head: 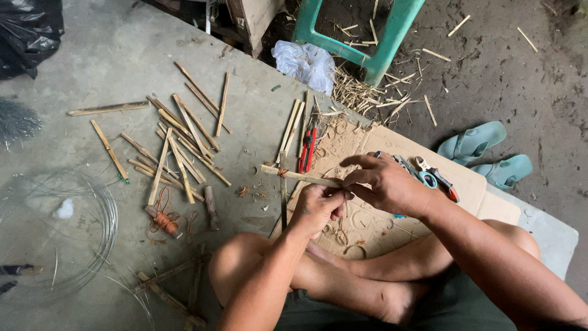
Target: The person assembles a small bamboo structure by joining two bamboo sticks with a crosspiece and securing them with wire. They use a lighter to heat the wire ends and twist them to tighten the connections.
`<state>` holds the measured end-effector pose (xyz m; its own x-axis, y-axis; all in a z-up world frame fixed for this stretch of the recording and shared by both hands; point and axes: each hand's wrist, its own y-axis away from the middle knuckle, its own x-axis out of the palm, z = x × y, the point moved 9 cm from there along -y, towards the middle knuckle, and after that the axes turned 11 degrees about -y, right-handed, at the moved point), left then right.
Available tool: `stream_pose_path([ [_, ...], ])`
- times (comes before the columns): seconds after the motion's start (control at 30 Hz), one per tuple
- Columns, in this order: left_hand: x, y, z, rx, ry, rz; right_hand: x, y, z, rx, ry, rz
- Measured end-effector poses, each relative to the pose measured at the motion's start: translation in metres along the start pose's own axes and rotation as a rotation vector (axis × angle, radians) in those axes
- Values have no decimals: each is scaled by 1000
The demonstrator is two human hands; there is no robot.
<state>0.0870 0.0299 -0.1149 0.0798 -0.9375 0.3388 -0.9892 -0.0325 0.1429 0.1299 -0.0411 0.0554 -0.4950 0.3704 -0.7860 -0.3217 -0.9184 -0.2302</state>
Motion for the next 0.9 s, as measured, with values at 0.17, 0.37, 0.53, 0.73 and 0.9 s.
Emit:
stream_pose_path([
  [0.17,1,3,-4,19,9,25,7,2,-14,61,-98,18],
  [0.37,1,4,-9,-8,-49,29,2,-2,-21,174,-437,48],
  [0.53,3,7,-15,-41,-106,38,-8,-8,-3,-14,-124,102],
  [0.73,6,8,-13,-39,-121,42,2,-5,-11,53,-153,93],
  [0.9,6,6,-11,-5,-109,54,1,-2,-12,35,-90,77],
])
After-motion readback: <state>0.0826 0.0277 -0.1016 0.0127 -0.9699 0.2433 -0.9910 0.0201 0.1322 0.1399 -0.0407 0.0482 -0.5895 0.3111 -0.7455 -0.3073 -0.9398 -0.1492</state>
